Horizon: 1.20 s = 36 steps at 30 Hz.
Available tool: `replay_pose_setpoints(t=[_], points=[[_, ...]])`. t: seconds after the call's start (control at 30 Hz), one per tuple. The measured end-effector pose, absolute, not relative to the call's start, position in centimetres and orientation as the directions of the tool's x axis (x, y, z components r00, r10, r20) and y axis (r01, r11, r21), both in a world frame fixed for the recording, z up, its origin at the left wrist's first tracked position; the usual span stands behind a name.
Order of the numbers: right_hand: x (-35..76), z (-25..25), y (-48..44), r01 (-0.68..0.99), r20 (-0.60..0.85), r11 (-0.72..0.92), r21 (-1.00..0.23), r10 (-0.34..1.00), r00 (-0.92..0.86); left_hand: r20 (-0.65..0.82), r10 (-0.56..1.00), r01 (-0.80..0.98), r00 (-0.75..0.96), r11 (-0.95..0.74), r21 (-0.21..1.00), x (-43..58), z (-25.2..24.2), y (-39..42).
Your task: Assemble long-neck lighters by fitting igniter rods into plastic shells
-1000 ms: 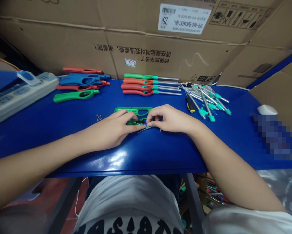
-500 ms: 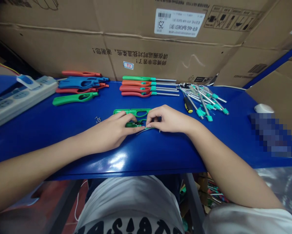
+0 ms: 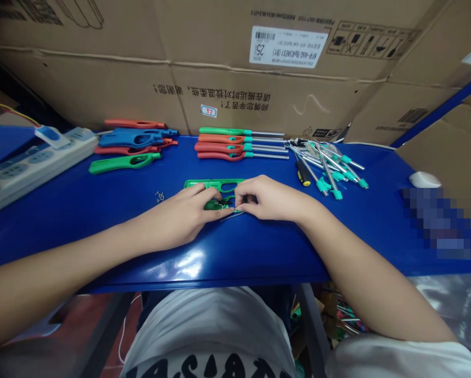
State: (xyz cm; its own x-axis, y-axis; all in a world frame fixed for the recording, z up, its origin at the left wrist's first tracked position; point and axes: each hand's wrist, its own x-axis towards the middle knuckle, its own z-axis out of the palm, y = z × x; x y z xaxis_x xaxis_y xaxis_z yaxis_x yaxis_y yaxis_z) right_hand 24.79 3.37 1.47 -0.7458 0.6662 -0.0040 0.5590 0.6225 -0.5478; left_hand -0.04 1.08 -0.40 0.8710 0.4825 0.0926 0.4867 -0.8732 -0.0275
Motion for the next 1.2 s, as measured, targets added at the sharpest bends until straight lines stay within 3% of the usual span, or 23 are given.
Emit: replay_pose_setpoints(t=[0.27,0.6,0.9,1.2], points=[[25.26,1.55,3.53,0.531,-0.002,0.618,-0.580,0.650,-0.760,0.078,0.487,0.491,0.870,-0.870,-0.035,0.00,-0.14,0.98],[24.89,1.90,3.22,0.549,-0.004,0.669,-0.501,0.632,-0.775,0.064,0.485,0.488,0.872,-0.872,-0.035,0.22,0.01,0.86],[25.43,1.85,3.25,0.528,-0.010,0.658,-0.537,0.620,-0.784,0.190,0.492,0.479,0.850,-0.871,0.112,-0.17,-0.33,1.23],[25.26,1.82,3.17,0.553,-0.026,0.651,-0.520,0.635,-0.772,0.205,0.504,0.475,0.839,-0.863,0.174,-0.09,-0.15,1.31]])
